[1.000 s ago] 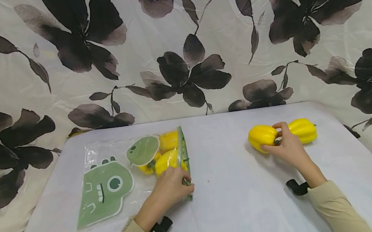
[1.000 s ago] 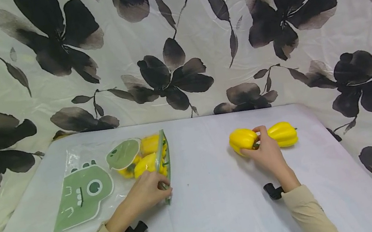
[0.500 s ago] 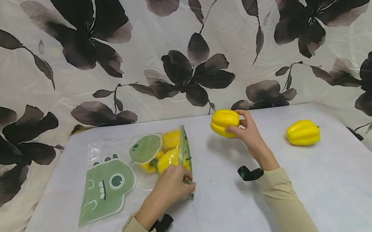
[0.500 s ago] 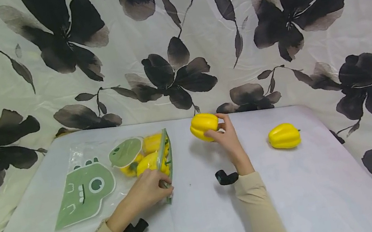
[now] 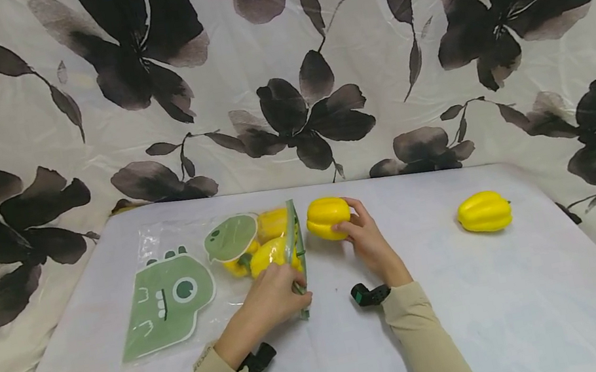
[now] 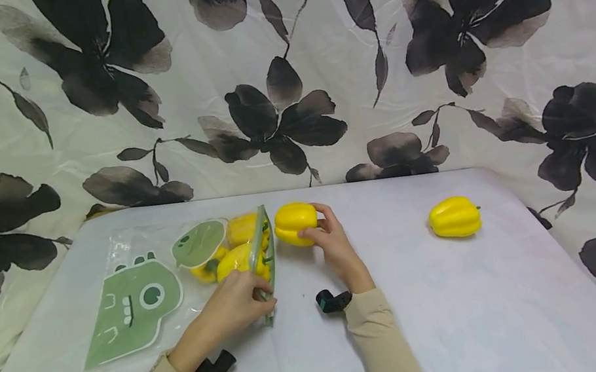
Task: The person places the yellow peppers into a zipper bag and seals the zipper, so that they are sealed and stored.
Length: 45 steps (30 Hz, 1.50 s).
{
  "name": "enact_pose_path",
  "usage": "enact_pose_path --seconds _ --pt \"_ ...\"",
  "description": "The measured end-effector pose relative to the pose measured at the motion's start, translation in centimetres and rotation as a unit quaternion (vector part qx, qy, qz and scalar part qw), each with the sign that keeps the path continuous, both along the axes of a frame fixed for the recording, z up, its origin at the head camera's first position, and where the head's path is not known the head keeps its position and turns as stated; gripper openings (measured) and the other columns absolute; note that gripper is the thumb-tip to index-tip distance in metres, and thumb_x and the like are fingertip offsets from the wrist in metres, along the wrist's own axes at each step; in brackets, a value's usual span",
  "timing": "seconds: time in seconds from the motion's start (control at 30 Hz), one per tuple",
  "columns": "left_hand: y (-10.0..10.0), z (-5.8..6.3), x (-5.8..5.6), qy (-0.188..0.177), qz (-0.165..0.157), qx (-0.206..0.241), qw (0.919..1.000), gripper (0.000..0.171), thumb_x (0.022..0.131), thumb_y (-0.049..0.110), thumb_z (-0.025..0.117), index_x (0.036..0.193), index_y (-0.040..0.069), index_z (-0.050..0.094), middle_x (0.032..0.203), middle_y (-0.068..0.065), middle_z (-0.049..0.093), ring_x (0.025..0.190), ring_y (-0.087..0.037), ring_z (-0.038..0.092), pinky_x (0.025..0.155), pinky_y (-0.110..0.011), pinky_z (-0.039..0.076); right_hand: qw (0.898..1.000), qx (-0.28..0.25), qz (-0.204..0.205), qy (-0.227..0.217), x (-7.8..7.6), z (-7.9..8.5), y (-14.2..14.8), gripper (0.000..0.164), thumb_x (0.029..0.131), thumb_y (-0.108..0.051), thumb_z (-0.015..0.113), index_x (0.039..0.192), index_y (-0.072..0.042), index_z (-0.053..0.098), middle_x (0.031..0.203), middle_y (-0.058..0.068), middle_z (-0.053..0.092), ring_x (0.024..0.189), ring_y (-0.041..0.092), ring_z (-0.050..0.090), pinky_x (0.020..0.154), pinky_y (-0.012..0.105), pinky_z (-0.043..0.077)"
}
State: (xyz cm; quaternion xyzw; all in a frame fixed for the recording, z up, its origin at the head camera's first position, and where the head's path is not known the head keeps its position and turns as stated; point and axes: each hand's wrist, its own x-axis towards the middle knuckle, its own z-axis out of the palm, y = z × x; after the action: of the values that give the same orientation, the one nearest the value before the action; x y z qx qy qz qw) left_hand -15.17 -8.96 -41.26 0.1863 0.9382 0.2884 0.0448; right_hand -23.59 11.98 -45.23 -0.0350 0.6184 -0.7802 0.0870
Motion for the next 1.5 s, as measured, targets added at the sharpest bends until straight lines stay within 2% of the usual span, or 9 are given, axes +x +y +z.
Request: enact_pose_path --seconds 0.17,0.3,0.57,0.83,0.93,1.17,1.3,1.37,1.5 --pt "0.0 0.04 -0.06 0.002 0.002 -0.004 1.0 0.013 0.077 0.014 0.082 0.083 0.004 0.076 0.069 0.0 0.064 0.06 -0.012 0.053 0.056 -0.027 0.047 0.998 0.054 0.033 0.004 0.15 -0.04 -0.66 0.061 0.085 -0.002 0.06 0.142 -0.013 0.041 0.125 0.018 0.051 0.106 0.024 0.05 0.097 0.033 0.036" --pt "0.03 0.17 -0.11 0.014 0.008 0.004 0.9999 0.011 0.078 0.013 0.081 0.082 0.004 0.076 0.065 0.001 0.062 0.054 -0.011 0.051 0.051 -0.025 0.044 0.996 0.076 0.051 0.008 0.18 0.07 -0.64 0.063 0.083 -0.002 0.06 0.142 -0.011 0.041 0.126 0.02 0.05 0.107 0.025 0.049 0.101 0.036 0.034" --pt "0.2 0.15 0.07 0.032 0.022 -0.007 0.9992 0.01 0.08 0.015 0.08 0.079 0.006 0.076 0.058 0.004 0.055 0.047 -0.009 0.046 0.046 -0.023 0.039 0.988 0.124 0.087 0.037 0.49 -0.05 -0.24 0.062 0.083 -0.004 0.06 0.142 -0.009 0.041 0.129 0.022 0.051 0.108 0.026 0.051 0.096 0.037 0.04" --pt "0.26 0.07 0.15 0.046 0.034 -0.016 0.9982 0.009 0.079 0.016 0.081 0.08 0.008 0.076 0.057 0.004 0.055 0.047 -0.009 0.046 0.046 -0.024 0.038 0.978 0.179 0.089 0.058 0.64 -0.02 -0.57 0.059 0.084 -0.011 0.067 0.139 -0.015 0.047 0.121 0.016 0.058 0.102 0.024 0.057 0.092 0.035 0.044" --pt "0.29 0.06 0.07 0.061 0.033 -0.015 0.9975 0.008 0.078 0.016 0.081 0.079 0.009 0.076 0.059 0.004 0.057 0.049 -0.01 0.046 0.047 -0.024 0.038 0.975 0.185 0.096 0.081 0.56 -0.06 -0.6 0.059 0.084 -0.01 0.07 0.139 -0.012 0.048 0.119 0.018 0.06 0.098 0.023 0.059 0.089 0.032 0.046" --pt "0.38 0.05 0.01 0.057 0.038 -0.016 0.9975 0.008 0.079 0.016 0.081 0.08 0.009 0.077 0.057 0.005 0.055 0.048 -0.01 0.046 0.047 -0.024 0.038 0.969 0.185 0.119 0.112 0.47 -0.1 -0.5 0.062 0.083 -0.005 0.071 0.14 -0.006 0.047 0.12 0.02 0.061 0.1 0.023 0.061 0.089 0.034 0.048" --pt "0.38 0.09 0.08 0.049 0.043 -0.016 0.9977 0.009 0.079 0.015 0.081 0.081 0.007 0.077 0.057 0.004 0.055 0.047 -0.011 0.046 0.047 -0.024 0.038 0.965 0.192 0.13 0.119 0.51 -0.03 -0.66 0.062 0.082 -0.004 0.071 0.139 -0.005 0.046 0.12 0.021 0.06 0.1 0.023 0.061 0.09 0.035 0.047" --pt "0.39 0.13 0.1 0.049 0.043 -0.017 0.9977 0.009 0.079 0.015 0.081 0.081 0.007 0.076 0.056 0.004 0.055 0.047 -0.011 0.046 0.046 -0.024 0.038 0.965 0.196 0.132 0.116 0.81 0.48 -0.8 0.061 0.082 -0.005 0.072 0.138 -0.006 0.047 0.119 0.021 0.061 0.099 0.023 0.06 0.09 0.034 0.046" --pt "0.44 0.08 0.17 0.053 0.039 -0.019 0.9977 0.009 0.079 0.014 0.081 0.079 0.008 0.075 0.056 0.004 0.055 0.046 -0.01 0.046 0.046 -0.024 0.038 0.965 0.2 0.13 0.108 0.85 0.37 -0.82 0.061 0.08 -0.007 0.073 0.136 -0.01 0.047 0.117 0.019 0.061 0.099 0.024 0.06 0.091 0.036 0.046"
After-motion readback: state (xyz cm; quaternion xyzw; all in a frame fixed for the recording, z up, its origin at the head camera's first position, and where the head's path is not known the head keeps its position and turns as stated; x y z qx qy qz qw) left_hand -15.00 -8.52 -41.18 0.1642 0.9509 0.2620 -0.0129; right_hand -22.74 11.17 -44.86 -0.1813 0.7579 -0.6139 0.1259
